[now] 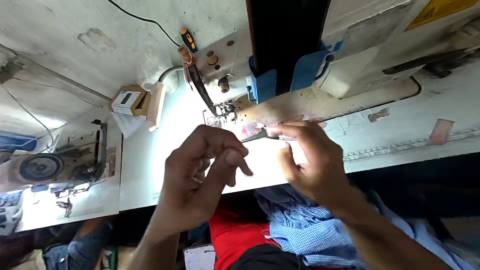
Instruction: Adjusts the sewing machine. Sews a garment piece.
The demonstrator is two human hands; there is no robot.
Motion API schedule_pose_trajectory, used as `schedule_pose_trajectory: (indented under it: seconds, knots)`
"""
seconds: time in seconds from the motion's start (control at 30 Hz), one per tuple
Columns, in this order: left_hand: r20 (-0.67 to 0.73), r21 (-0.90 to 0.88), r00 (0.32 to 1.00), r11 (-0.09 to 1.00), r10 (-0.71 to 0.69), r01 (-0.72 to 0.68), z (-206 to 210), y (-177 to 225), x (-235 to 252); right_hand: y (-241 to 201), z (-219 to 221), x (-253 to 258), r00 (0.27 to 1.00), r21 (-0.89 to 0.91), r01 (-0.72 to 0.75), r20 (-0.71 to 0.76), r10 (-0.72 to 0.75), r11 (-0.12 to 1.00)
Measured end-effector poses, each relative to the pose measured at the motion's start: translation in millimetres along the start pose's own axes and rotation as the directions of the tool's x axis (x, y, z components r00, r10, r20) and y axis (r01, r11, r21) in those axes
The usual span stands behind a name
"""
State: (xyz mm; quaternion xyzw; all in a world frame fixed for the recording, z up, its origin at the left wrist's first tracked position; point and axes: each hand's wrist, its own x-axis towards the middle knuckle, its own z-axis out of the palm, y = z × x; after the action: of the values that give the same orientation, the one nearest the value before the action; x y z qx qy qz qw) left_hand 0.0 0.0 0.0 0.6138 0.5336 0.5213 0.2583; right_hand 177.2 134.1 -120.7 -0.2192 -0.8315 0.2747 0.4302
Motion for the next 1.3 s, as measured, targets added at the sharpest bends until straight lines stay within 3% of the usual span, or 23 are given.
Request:
schedule_pose_trajectory:
  seconds: [0.1,0.2,0.27,0.33,0.37,0.4,0.43,0.5,0.6,0.87,0.93,1.0,1.07,1.13,1.17,1.3]
  knots:
    - [-0.042,-0.085,0.988,0.986,-0.147,0.143,18,-32,-18,52,1,-24,0.945,-0.352,-0.065,0.28,0.171,0.934]
    - [-0.107,-0.083,0.972,0.976,-0.207,0.199,32,-50,-20,64,0,-33,0.931,-0.462,0.044,0.341,0.132,0.886]
    - [-0.133,-0.058,0.969,0.978,-0.209,0.203,37,-54,-21,64,-2,-34,0.939,-0.439,0.065,0.332,0.095,0.896]
    - [-0.162,-0.029,0.968,0.981,-0.194,0.192,38,-56,-20,56,-6,-30,0.956,-0.249,-0.118,0.235,0.178,0.961]
    - [-0.177,-0.012,0.966,0.982,-0.189,0.19,37,-57,-20,46,-8,-26,0.936,-0.053,-0.282,0.205,0.287,0.958]
    - [-0.186,0.002,0.964,0.981,-0.189,0.192,37,-58,-21,35,-11,-24,0.887,0.176,-0.441,0.232,0.398,0.88]
    - [-0.193,0.012,0.962,0.98,-0.192,0.198,38,-58,-22,22,-14,-22,0.834,0.399,-0.55,0.307,0.458,0.734]
    - [-0.217,0.033,0.959,0.98,-0.184,0.196,39,-58,-22,-1,-16,-21,0.781,0.651,-0.617,0.442,0.44,0.441]
    - [-0.271,0.065,0.951,0.983,-0.149,0.172,40,-59,-21,-21,-12,-24,0.774,0.745,-0.625,0.553,0.309,0.232]
    - [-0.281,0.086,0.952,0.984,-0.125,0.154,43,-58,-21,-40,7,-8,0.731,0.763,-0.645,0.605,0.317,0.031]
    - [-0.271,0.09,0.954,0.984,-0.126,0.156,43,-57,-21,-41,9,-5,0.739,0.773,-0.632,0.58,0.342,0.056]
    - [-0.273,0.095,0.954,0.983,-0.123,0.154,42,-57,-21,-36,10,-5,0.77,0.78,-0.602,0.509,0.385,0.173]
    - [-0.28,0.086,0.952,0.985,-0.124,0.153,41,-57,-21,-20,6,-8,0.827,0.675,-0.553,0.374,0.42,0.488]
    - [-0.291,0.067,0.948,0.986,-0.126,0.152,40,-57,-21,4,-1,-11,0.881,0.262,-0.465,0.233,0.412,0.846]
    - [-0.293,0.05,0.948,0.988,-0.128,0.148,39,-57,-20,16,-1,-13,0.897,0.031,-0.409,0.196,0.396,0.912]
    - [-0.289,-0.048,0.951,0.994,-0.104,0.094,42,-60,-16,59,11,-26,0.95,-0.465,-0.155,0.171,0.261,0.872]
